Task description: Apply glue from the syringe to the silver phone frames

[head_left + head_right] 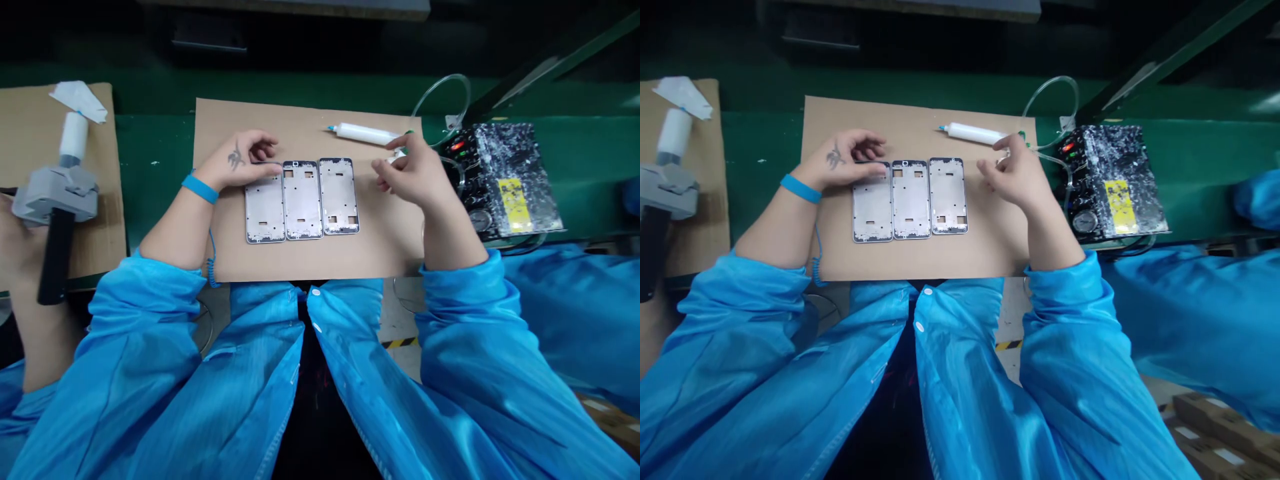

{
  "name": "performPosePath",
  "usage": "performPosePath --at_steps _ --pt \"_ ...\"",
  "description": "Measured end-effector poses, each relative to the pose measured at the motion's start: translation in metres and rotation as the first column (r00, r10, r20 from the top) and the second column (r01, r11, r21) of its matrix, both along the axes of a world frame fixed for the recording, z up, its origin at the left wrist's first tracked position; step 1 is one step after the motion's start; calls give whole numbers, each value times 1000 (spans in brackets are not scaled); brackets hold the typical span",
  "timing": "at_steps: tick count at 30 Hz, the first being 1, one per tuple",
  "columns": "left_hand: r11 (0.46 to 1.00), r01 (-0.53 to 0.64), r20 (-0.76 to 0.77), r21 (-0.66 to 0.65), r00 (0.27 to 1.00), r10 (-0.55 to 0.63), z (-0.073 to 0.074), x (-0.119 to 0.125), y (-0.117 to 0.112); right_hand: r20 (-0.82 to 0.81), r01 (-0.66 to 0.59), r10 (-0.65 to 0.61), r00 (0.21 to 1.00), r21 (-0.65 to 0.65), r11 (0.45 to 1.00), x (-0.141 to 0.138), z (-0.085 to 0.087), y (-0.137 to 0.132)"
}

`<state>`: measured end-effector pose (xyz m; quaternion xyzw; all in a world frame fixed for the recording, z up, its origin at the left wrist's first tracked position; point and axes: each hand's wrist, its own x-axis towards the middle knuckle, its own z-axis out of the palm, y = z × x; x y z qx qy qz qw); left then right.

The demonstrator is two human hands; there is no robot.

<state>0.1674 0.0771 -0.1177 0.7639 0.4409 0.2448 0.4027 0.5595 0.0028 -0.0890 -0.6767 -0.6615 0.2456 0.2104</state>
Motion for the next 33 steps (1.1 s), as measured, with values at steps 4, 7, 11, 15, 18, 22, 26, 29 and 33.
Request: performPosePath --at_steps 4,7,11,15,18,22,26,29,33 --pt "984 -105 182 -142 975 131 -6 -11 13 -122 85 -104 987 -150 985 -4 16 26" --pt "967 -129 262 -220 947 185 -6 -18 16 -168 36 -57 984 -125 991 -20 20 25" --pt "948 -160 278 -274 931 238 -8 -22 16 -117 -107 120 986 110 988 -43 10 -31" --pt "955 -124 318 -270 924 210 -12 -21 15 99 -284 272 957 137 949 -51 -12 -94" --pt "958 -149 271 -246 938 216 -13 -19 13 254 -290 251 934 129 948 -40 -21 -121" --pt "964 -163 229 -210 950 211 -14 -16 12 427 -287 205 881 137 948 -7 -19 -143" --pt "959 -200 213 -201 947 242 -17 -13 13 502 -345 233 833 143 928 15 -13 -153" --pt "970 -179 183 -162 961 208 -17 -14 13 481 -395 283 830 147 907 18 -11 -150" --pt "988 -150 65 -33 986 152 -8 -22 5 472 -446 339 814 134 885 33 -10 -140"
